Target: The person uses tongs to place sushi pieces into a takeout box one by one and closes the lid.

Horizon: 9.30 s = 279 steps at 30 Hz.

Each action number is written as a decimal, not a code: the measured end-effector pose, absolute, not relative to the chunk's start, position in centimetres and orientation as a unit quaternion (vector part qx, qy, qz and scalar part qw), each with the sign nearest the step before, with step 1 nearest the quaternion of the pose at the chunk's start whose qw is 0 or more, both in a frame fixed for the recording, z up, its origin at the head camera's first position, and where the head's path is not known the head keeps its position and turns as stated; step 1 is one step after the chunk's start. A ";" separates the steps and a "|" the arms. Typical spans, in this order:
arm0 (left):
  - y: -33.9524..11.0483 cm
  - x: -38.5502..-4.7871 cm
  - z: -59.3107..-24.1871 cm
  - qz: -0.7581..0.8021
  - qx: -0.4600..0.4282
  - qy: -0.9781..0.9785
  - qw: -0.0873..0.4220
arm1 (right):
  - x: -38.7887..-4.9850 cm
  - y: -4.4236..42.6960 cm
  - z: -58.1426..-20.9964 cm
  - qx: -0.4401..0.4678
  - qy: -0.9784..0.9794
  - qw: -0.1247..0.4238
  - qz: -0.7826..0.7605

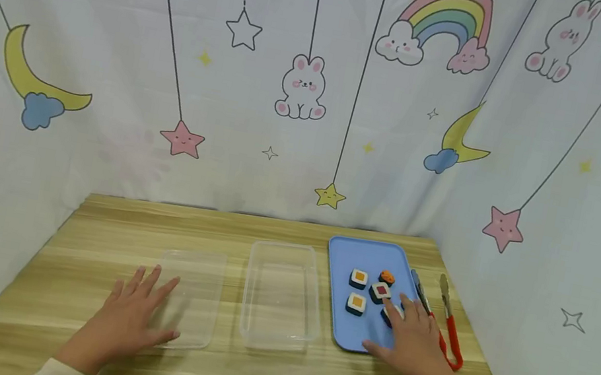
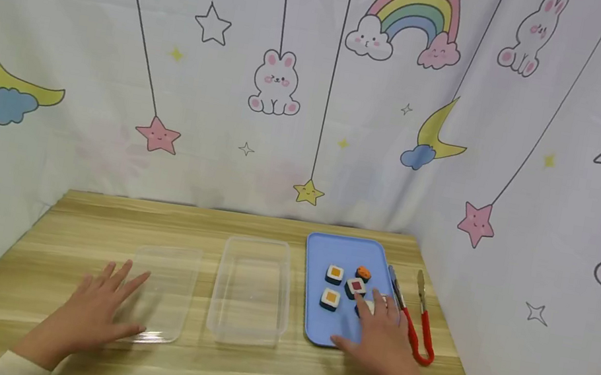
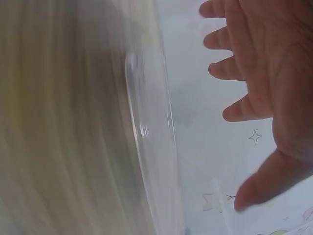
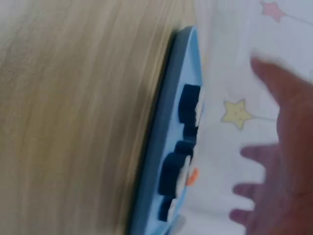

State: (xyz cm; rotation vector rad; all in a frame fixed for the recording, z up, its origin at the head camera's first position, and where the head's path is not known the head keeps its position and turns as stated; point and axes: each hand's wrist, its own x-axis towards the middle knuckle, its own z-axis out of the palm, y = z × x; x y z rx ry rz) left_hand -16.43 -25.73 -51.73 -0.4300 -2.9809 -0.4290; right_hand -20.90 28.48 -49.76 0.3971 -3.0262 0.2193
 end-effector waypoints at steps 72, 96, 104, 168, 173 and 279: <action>-12.6 -21.9 -54.3 -0.614 -0.026 -0.788 -0.029 | -25.8 39.0 -50.6 0.042 -0.968 0.065 0.239; -12.8 -21.9 -54.5 -0.611 -0.021 -0.791 -0.026 | -26.3 35.8 -47.5 0.050 -0.962 0.085 0.255; -12.6 -22.1 -54.6 -0.605 -0.020 -0.796 -0.020 | -27.5 30.2 -45.1 0.089 -0.953 0.062 0.282; -12.2 -21.8 -54.9 -0.612 -0.030 -0.790 -0.005 | -23.8 38.8 -45.6 0.063 -0.981 0.037 0.181; -12.3 -21.9 -54.7 -0.615 -0.031 -0.788 -0.007 | -21.7 42.1 -46.3 0.043 -0.985 0.029 0.165; -12.9 -22.2 -55.0 -0.625 -0.021 -0.780 -0.008 | -26.0 28.5 -43.9 0.120 -0.966 0.027 0.227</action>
